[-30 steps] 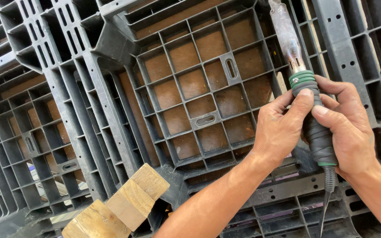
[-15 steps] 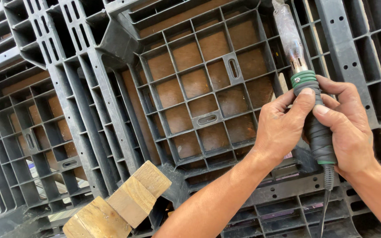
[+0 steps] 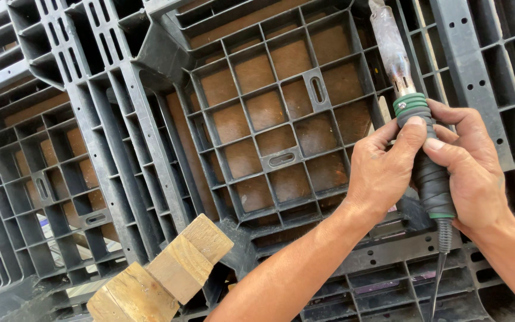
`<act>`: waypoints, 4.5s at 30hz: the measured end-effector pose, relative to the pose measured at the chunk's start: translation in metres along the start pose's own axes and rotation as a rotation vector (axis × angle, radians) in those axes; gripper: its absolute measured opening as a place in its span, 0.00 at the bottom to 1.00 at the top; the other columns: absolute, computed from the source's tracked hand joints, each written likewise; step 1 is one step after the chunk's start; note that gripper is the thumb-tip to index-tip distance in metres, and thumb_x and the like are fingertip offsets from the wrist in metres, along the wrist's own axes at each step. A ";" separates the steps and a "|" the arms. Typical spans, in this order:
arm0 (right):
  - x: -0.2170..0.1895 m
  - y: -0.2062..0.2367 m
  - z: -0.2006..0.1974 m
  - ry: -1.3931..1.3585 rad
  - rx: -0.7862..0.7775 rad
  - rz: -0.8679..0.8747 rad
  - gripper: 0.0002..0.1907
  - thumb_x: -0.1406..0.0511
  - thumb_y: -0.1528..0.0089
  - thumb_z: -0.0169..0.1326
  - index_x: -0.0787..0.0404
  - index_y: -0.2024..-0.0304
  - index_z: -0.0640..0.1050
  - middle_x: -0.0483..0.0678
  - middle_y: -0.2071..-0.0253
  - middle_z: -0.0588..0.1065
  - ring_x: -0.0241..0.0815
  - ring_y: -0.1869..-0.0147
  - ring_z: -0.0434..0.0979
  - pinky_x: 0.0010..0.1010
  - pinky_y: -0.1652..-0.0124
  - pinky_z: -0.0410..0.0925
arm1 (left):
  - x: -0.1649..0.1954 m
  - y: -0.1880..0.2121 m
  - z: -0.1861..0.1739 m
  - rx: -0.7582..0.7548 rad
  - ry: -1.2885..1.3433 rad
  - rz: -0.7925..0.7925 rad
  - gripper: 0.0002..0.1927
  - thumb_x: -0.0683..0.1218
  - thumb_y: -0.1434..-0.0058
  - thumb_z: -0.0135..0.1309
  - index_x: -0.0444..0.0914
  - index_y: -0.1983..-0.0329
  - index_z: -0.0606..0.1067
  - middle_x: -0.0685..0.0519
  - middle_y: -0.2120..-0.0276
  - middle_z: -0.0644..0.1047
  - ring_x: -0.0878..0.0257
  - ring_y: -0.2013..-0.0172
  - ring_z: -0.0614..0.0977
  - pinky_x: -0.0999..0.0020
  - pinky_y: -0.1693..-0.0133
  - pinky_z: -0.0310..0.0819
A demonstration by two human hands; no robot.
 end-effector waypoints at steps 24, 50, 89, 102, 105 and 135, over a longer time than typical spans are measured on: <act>0.001 0.001 -0.001 0.042 0.015 -0.026 0.27 0.70 0.30 0.43 0.65 0.28 0.62 0.55 0.41 0.71 0.35 0.48 0.73 0.24 0.53 0.71 | 0.002 -0.005 -0.003 -0.034 -0.065 0.035 0.22 0.56 0.26 0.52 0.32 0.47 0.79 0.57 0.68 0.76 0.73 0.70 0.74 0.75 0.70 0.70; 0.006 -0.002 -0.001 0.024 0.003 0.016 0.26 0.71 0.31 0.41 0.64 0.29 0.61 0.56 0.41 0.71 0.38 0.46 0.73 0.27 0.50 0.72 | 0.001 -0.001 -0.006 0.030 -0.124 0.016 0.20 0.55 0.27 0.51 0.35 0.48 0.80 0.57 0.66 0.78 0.73 0.66 0.74 0.75 0.64 0.71; 0.002 -0.002 0.002 0.040 0.002 -0.022 0.26 0.70 0.30 0.42 0.65 0.28 0.61 0.55 0.42 0.72 0.35 0.46 0.74 0.24 0.51 0.72 | 0.009 -0.005 -0.005 -0.008 -0.191 0.055 0.24 0.59 0.26 0.51 0.34 0.47 0.80 0.54 0.70 0.78 0.72 0.70 0.76 0.75 0.68 0.72; 0.005 -0.003 0.000 0.013 0.002 -0.001 0.25 0.71 0.31 0.41 0.64 0.29 0.62 0.55 0.42 0.72 0.36 0.46 0.74 0.25 0.50 0.71 | 0.006 -0.003 -0.006 0.034 -0.174 0.058 0.22 0.58 0.28 0.51 0.35 0.48 0.81 0.56 0.67 0.78 0.72 0.66 0.75 0.74 0.63 0.72; 0.006 -0.003 0.000 0.026 0.003 -0.001 0.25 0.71 0.30 0.41 0.64 0.29 0.62 0.55 0.42 0.71 0.36 0.45 0.73 0.25 0.49 0.71 | 0.005 -0.002 -0.007 0.049 -0.197 0.050 0.23 0.58 0.28 0.51 0.35 0.49 0.81 0.56 0.67 0.78 0.72 0.66 0.75 0.74 0.63 0.72; 0.005 -0.003 0.001 0.026 0.021 0.008 0.25 0.69 0.31 0.41 0.64 0.30 0.61 0.56 0.46 0.73 0.35 0.56 0.73 0.24 0.63 0.71 | 0.007 -0.006 -0.004 -0.026 -0.134 -0.003 0.25 0.58 0.27 0.49 0.32 0.47 0.79 0.53 0.73 0.78 0.69 0.75 0.78 0.71 0.75 0.74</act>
Point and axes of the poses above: each hand's wrist, its own y-axis away from the middle knuckle, its own z-axis out of the palm, x = y × z, the point moved 9 cm from there along -y, towards the middle knuckle
